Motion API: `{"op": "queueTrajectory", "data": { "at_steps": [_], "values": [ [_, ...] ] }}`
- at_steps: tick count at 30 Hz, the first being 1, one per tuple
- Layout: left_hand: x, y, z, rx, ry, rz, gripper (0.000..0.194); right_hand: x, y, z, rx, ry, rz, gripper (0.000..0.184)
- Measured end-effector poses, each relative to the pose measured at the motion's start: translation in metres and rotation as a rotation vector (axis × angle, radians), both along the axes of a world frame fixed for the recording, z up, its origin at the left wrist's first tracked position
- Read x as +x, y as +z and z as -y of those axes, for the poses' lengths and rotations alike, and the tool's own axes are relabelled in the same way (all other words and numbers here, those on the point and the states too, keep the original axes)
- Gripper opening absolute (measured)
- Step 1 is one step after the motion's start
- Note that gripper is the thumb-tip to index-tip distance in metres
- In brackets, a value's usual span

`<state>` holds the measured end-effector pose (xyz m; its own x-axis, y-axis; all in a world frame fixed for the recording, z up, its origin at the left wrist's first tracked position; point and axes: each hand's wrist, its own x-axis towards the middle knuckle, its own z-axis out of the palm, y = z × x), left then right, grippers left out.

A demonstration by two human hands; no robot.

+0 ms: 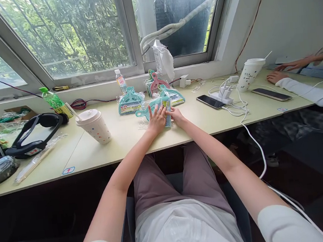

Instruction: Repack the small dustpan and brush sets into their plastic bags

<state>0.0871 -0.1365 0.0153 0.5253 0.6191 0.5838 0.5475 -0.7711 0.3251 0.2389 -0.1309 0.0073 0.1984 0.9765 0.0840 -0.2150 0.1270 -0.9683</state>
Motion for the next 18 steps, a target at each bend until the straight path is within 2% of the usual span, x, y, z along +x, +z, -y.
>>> {"op": "queueTrajectory", "data": {
  "at_steps": [8,18],
  "values": [
    [0.003,0.001,0.005,-0.033,0.000,0.101,0.063,0.001,0.003,0.006,-0.028,0.056,-0.013,0.036],
    [0.003,0.003,0.006,0.033,0.056,0.021,0.061,0.001,0.010,0.011,-0.054,0.088,-0.046,0.032]
  ]
}}
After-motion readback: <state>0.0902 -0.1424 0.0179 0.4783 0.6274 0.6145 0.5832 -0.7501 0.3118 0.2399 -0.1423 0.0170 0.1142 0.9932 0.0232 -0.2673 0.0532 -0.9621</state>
